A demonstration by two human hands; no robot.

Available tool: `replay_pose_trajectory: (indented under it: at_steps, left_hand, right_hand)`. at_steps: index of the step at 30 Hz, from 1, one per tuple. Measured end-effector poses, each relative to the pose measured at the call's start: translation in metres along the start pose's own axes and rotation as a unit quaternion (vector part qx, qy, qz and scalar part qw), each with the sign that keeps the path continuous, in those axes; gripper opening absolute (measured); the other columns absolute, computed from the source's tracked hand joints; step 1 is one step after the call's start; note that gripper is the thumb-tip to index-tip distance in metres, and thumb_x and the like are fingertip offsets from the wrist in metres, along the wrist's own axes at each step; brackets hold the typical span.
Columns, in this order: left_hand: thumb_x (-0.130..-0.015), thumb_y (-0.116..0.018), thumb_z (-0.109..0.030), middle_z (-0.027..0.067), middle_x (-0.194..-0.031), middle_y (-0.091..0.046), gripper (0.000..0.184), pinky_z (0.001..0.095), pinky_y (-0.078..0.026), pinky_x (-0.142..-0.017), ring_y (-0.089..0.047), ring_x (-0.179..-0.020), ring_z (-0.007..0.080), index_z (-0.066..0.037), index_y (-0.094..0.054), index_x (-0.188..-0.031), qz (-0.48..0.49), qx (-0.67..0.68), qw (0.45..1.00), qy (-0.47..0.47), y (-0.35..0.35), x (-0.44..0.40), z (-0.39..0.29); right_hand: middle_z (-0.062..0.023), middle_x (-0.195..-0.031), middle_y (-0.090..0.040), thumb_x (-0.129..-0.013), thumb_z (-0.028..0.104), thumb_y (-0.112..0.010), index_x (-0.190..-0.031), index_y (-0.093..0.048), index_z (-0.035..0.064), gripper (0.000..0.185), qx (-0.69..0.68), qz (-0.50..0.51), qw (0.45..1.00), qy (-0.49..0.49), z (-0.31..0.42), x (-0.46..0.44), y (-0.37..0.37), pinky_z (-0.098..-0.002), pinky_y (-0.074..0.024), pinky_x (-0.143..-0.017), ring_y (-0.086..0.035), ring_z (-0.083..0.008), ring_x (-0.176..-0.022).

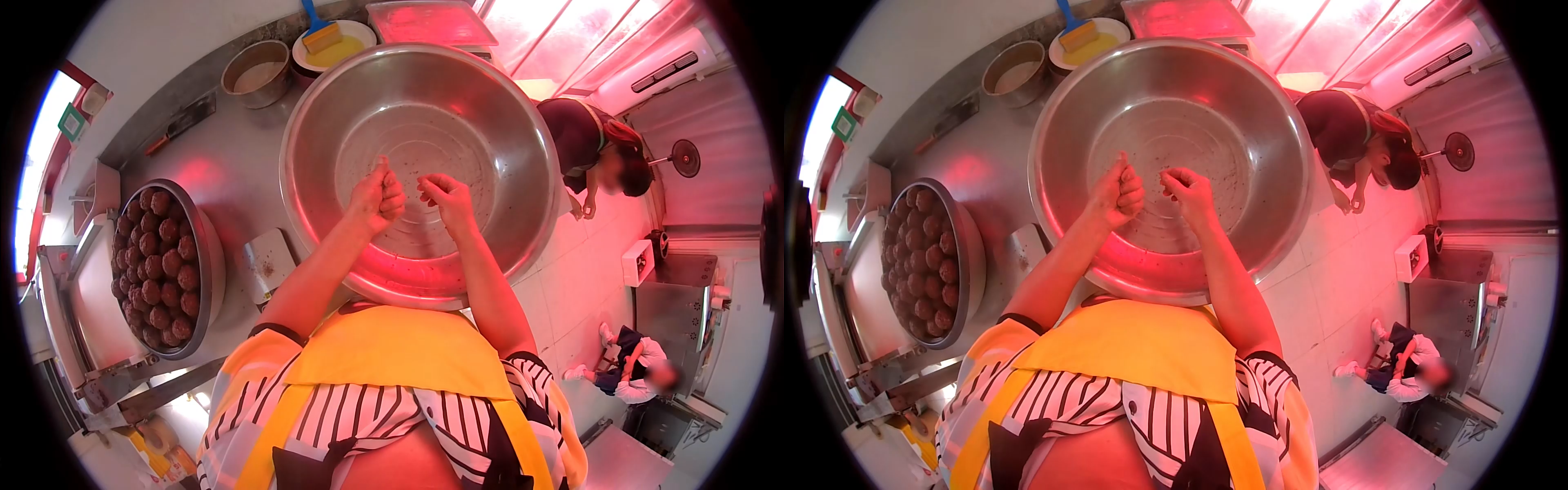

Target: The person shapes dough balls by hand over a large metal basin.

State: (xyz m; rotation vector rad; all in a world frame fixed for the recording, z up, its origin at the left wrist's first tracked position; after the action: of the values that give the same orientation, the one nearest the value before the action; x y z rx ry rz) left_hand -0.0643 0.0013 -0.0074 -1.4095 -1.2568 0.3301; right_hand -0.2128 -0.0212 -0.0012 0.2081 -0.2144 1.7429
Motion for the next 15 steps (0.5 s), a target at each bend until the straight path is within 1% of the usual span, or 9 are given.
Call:
replay_pose_trajectory:
  at_steps: [2, 5, 8, 11, 14, 15]
  left_hand:
    - [-0.092, -0.045, -0.051, -0.0051, -0.049, -0.025, 0.046, 0.0245, -0.013, -0.036, -0.019, -0.036, 0.0086, -0.017, -0.038, -0.062, -0.01, -0.018, 1.0, -0.005, -0.004, 0.003, -0.001]
    - [-0.092, -0.044, -0.052, -0.0039, -0.05, -0.028, 0.047, 0.0251, -0.013, -0.037, -0.021, -0.037, 0.0087, -0.016, -0.039, -0.063, -0.049, -0.001, 0.999, -0.009, 0.004, -0.001, 0.0]
    - [-0.092, -0.045, -0.051, -0.0006, -0.054, -0.04, 0.045, 0.0242, -0.025, -0.038, -0.035, -0.042, 0.0111, -0.012, -0.05, -0.071, -0.076, 0.029, 0.996, -0.029, 0.014, -0.003, -0.002]
    - [-0.092, -0.046, -0.049, 0.0043, -0.064, -0.052, 0.044, 0.0259, -0.044, -0.049, -0.053, -0.056, 0.0168, -0.007, -0.057, -0.085, -0.128, 0.026, 0.99, -0.058, 0.008, -0.001, -0.003]
    - [-0.091, -0.052, -0.044, 0.0076, -0.071, -0.058, 0.04, 0.0326, -0.054, -0.068, -0.061, -0.07, 0.0222, -0.004, -0.059, -0.094, -0.1, 0.05, 0.99, -0.083, -0.003, -0.001, -0.002]
    - [-0.091, -0.054, -0.041, 0.0082, -0.072, -0.059, 0.037, 0.0344, -0.055, -0.07, -0.062, -0.071, 0.0226, -0.004, -0.059, -0.092, -0.095, 0.053, 0.991, -0.082, -0.003, -0.001, -0.002]
  right_hand:
    - [-0.0015, -0.079, -0.063, -0.083, 0.022, -0.064, -0.095, -0.066, 0.0013, 0.024, 0.001, 0.002, 1.0, 0.002, -0.001, 0.0, 0.0, -0.0235, -0.0416, -0.061, -0.057, -0.0091, -0.069]
    - [-0.0015, -0.079, -0.063, -0.084, 0.022, -0.064, -0.095, -0.066, 0.0011, 0.024, 0.01, 0.002, 1.0, 0.0, -0.001, 0.0, -0.001, -0.0236, -0.0418, -0.061, -0.057, -0.0091, -0.069]
    - [-0.0015, -0.08, -0.063, -0.084, 0.021, -0.063, -0.095, -0.066, 0.0009, 0.024, 0.013, 0.001, 1.0, 0.0, 0.0, 0.0, -0.001, -0.0238, -0.0419, -0.062, -0.057, -0.009, -0.069]
    - [-0.0016, -0.08, -0.063, -0.084, 0.021, -0.063, -0.095, -0.066, 0.0008, 0.023, 0.012, 0.003, 1.0, 0.002, 0.0, 0.001, -0.001, -0.0239, -0.0419, -0.062, -0.057, -0.009, -0.069]
    - [-0.0017, -0.08, -0.064, -0.084, 0.02, -0.062, -0.095, -0.066, 0.001, 0.023, 0.005, 0.006, 1.0, 0.01, 0.002, 0.002, -0.001, -0.0238, -0.0418, -0.062, -0.057, -0.009, -0.069]
    - [-0.0018, -0.08, -0.064, -0.084, 0.02, -0.062, -0.095, -0.066, 0.001, 0.023, 0.002, 0.007, 1.0, 0.013, 0.002, 0.002, -0.001, -0.0238, -0.0417, -0.061, -0.056, -0.009, -0.069]
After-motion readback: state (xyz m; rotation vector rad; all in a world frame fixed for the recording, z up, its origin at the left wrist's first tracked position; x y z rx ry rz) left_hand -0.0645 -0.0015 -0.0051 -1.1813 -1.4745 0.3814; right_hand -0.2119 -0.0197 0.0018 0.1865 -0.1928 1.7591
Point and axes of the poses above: each hand's wrist, its own x-axis away from the middle knuckle, its own y-axis out of the back of the hand, z = x × y, the point moved 5 cm from there along -x, towards the middle knuckle
